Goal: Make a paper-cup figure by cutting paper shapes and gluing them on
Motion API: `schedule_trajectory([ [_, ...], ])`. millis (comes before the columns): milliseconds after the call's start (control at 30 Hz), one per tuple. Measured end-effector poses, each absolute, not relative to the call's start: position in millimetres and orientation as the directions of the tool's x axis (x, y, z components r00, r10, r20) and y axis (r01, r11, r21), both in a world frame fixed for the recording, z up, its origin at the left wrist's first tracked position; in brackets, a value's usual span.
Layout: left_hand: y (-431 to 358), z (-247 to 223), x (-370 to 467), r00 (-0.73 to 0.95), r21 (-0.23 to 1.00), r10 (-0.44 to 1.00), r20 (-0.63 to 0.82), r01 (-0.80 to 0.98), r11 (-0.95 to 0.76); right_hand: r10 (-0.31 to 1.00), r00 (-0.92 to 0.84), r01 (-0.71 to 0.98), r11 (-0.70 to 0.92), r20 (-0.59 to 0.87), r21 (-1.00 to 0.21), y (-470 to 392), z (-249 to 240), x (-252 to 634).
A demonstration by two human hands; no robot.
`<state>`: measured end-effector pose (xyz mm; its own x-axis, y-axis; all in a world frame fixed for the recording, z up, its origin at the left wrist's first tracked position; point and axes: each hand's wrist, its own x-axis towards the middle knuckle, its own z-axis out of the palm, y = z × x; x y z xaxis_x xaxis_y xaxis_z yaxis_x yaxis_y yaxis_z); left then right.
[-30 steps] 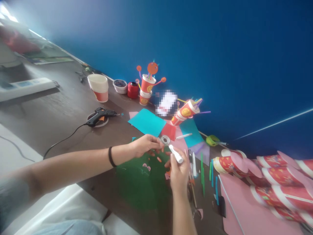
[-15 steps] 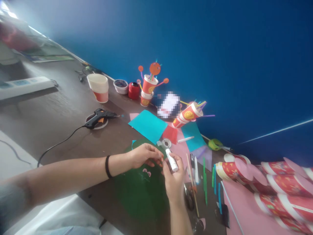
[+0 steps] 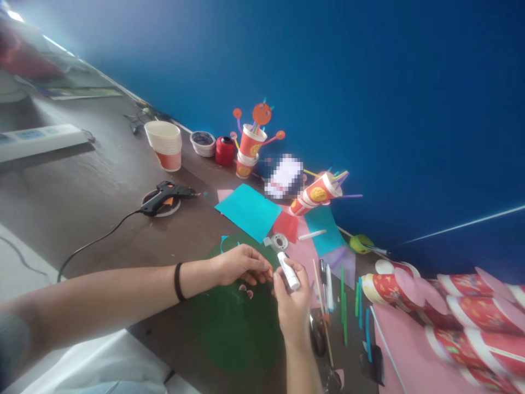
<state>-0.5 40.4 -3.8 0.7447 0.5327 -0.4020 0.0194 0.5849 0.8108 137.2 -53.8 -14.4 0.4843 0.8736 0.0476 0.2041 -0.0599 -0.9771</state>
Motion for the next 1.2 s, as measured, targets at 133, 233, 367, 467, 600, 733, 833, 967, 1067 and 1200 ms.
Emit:
schedule_trajectory([
  [133, 40.6, -9.4, 0.5, 0.765, 0.827, 0.517, -0.385, 0.036, 0.562, 0.861, 0.505, 0.212, -0.058, 0.058, -0.976, -54.0, -12.9, 138.0],
  [233, 40.0, -13.5, 1.4, 0.774, 0.832, 0.507, -0.379, 0.046, 0.552, 0.858, 0.509, 0.226, -0.061, 0.064, -0.972, -53.9, -11.9, 138.5],
  [367, 38.9, -13.6, 2.0, 0.774, 0.836, 0.505, -0.381, 0.055, 0.546, 0.864, 0.497, 0.232, -0.042, 0.081, -0.972, -53.6, -11.3, 138.5],
  [467, 39.2, -10.4, 2.3, 0.760, 0.843, 0.533, -0.372, 0.035, 0.537, 0.861, 0.502, 0.202, -0.022, 0.085, -0.979, -54.5, -9.6, 137.6],
  [600, 41.5, -7.1, 2.6, 0.683, 0.842, 0.620, -0.386, -0.014, 0.539, 0.837, 0.518, 0.183, 0.093, 0.176, -0.979, -59.2, -7.9, 136.4],
  [733, 43.2, -7.3, 2.2, 0.641, 0.850, 0.675, -0.365, -0.066, 0.522, 0.862, 0.458, 0.213, 0.129, 0.216, -0.968, -64.5, -11.7, 135.3],
  [833, 42.6, -7.8, 2.1, 0.659, 0.851, 0.664, -0.353, -0.069, 0.520, 0.897, 0.384, 0.253, 0.124, 0.218, -0.959, -65.8, -15.4, 135.0],
  [967, 40.8, -8.4, 2.5, 0.675, 0.854, 0.653, -0.342, -0.067, 0.516, 0.907, 0.366, 0.305, 0.094, 0.208, -0.948, -65.0, -17.7, 136.6],
  [1067, 40.1, -9.5, 2.5, 0.693, 0.854, 0.648, -0.315, -0.090, 0.512, 0.910, 0.357, 0.328, 0.089, 0.211, -0.940, -64.3, -17.5, 137.8],
  [1200, 40.3, -9.6, 1.7, 0.707, 0.848, 0.635, -0.312, -0.094, 0.521, 0.910, 0.354, 0.327, 0.097, 0.217, -0.940, -63.6, -16.0, 137.3],
])
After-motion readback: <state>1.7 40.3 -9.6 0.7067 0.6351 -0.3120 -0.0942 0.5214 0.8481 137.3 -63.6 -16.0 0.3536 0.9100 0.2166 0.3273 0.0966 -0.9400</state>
